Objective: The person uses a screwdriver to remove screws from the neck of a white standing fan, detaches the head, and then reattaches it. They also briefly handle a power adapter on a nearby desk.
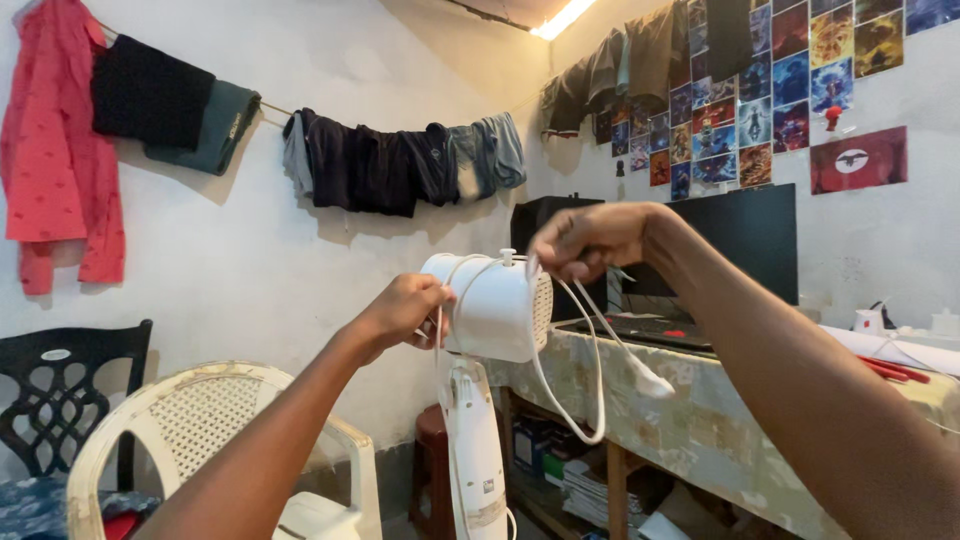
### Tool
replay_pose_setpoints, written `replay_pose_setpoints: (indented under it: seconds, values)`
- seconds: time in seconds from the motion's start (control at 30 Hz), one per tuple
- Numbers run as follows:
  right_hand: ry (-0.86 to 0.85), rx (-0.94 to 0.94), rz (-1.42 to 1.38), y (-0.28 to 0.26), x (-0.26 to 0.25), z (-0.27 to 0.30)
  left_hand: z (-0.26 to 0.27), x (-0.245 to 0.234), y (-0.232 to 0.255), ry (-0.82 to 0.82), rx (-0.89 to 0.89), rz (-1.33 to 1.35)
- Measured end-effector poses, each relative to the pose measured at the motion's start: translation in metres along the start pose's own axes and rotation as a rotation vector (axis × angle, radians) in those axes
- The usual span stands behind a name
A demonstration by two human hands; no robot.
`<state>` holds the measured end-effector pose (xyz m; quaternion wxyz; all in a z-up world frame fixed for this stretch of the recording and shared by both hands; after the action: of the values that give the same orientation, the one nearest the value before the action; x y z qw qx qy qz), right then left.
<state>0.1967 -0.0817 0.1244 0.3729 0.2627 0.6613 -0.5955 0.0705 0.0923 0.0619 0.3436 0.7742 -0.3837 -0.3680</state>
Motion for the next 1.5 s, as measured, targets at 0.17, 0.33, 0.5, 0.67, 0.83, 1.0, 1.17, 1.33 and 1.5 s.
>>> replay_pose_setpoints:
  seconds: [0.17, 0.33, 0.5, 0.67, 0.83, 1.0, 1.17, 1.33, 1.5]
  values:
    - [-0.200, 1.259, 0.709, 0.158, -0.028, 0.075, 0.010, 0.003, 0.006, 0.092, -0.004, 0.204]
    - [1.172, 0.934, 0.685, 0.102, -0.133, 0.094, 0.006, 0.011, 0.008, 0.135, 0.019, 0.140]
    - [1.217, -0.252, -0.197, 0.002, -0.149, 0.059, 0.010, -0.007, 0.011, 0.199, 0.065, 0.265]
    - [0.562, -0.604, -0.434, -0.042, -0.083, 0.054, 0.028, -0.027, 0.010, 0.188, 0.053, 0.727]
    - [0.255, 0.050, -0.103, 0.034, -0.039, 0.075, 0.062, -0.026, 0.016, 0.049, 0.055, 0.401]
    - [0.403, 1.212, 0.428, 0.158, -0.060, 0.146, 0.083, 0.005, 0.025, -0.164, 0.039, 0.106]
    - [1.421, 0.778, 0.557, 0.101, -0.125, 0.166, 0.092, 0.020, 0.041, -0.198, -0.016, 0.045]
    - [1.415, -0.208, -0.372, 0.022, -0.126, 0.110, 0.092, 0.022, 0.090, -0.131, 0.284, 0.211]
    - [0.895, -0.495, -0.192, -0.101, -0.049, 0.059, 0.129, -0.010, 0.057, 0.117, 0.275, 0.135]
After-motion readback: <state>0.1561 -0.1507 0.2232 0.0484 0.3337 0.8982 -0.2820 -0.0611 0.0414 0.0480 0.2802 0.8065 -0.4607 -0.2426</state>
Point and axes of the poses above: each hand's wrist, its own z-axis away from the middle knuckle, its own x-axis out of the palm, y = z × x, the point moved 9 cm from there along -z, towards the middle knuckle, and after that the axes turned 13 degrees about z, right-handed, at the moved point
